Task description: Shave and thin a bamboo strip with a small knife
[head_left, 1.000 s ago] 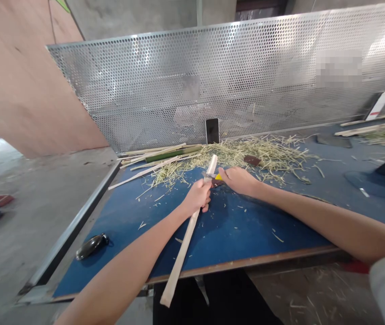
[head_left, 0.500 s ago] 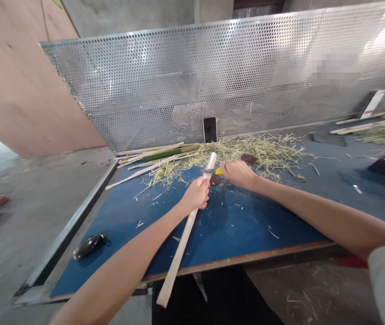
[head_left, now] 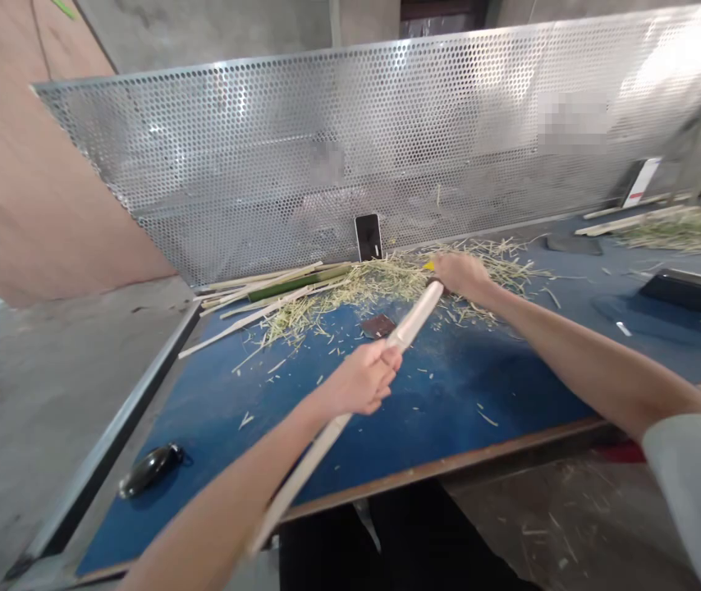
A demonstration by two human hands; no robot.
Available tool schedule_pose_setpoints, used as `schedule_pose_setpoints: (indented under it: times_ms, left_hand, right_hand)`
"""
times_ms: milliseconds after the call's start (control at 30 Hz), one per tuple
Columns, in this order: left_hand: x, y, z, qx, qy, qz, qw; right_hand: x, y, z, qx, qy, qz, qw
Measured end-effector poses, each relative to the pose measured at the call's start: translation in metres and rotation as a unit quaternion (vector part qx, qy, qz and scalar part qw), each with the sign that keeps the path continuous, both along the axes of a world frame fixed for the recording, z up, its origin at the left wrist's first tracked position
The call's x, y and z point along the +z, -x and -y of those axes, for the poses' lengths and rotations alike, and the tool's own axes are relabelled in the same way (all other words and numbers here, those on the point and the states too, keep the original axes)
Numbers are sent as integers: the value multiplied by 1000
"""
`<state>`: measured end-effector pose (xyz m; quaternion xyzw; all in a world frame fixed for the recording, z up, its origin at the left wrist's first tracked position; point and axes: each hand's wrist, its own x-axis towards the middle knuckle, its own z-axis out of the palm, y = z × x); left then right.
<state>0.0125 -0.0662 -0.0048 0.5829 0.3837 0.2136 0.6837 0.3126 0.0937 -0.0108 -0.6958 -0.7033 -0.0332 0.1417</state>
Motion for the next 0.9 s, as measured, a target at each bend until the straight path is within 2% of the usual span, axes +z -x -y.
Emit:
schedule_pose_setpoints:
  times_ms: [67, 133, 233, 333, 400, 533, 633, 733, 900]
  left_hand:
    - [0, 2, 4, 6, -13, 19, 1000]
    - [-1, 4, 0, 63, -16, 27, 998]
    - [-4, 5, -11, 118, -20, 26, 992]
    - [-7, 4, -17, 179, -29, 17, 983]
    - [-9, 3, -18, 216, -37, 15, 976]
    - [-11, 2, -21, 257, -46, 14, 965]
    - [-13, 3, -25, 273, -50, 10, 961]
    - [-16, 5, -28, 281, -55, 0, 958]
    - [-18, 8, -27, 268, -53, 28, 962]
  right_hand:
    - [2, -23, -8, -77, -7, -24, 997]
    - [4, -28, -8, -106, -19, -51, 993]
    - [5, -4, 1, -48, -62, -70, 994]
    - [1, 31, 18, 33, -29, -60, 997]
    - [-4, 51, 30, 103, -6, -10, 995]
    - [-15, 77, 52, 185, 16, 82, 979]
    - [-15, 89, 65, 196, 40, 121, 972]
    - [-10, 97, 76, 187, 50, 118, 974]
    - [-7, 100, 78, 165, 55, 101, 980]
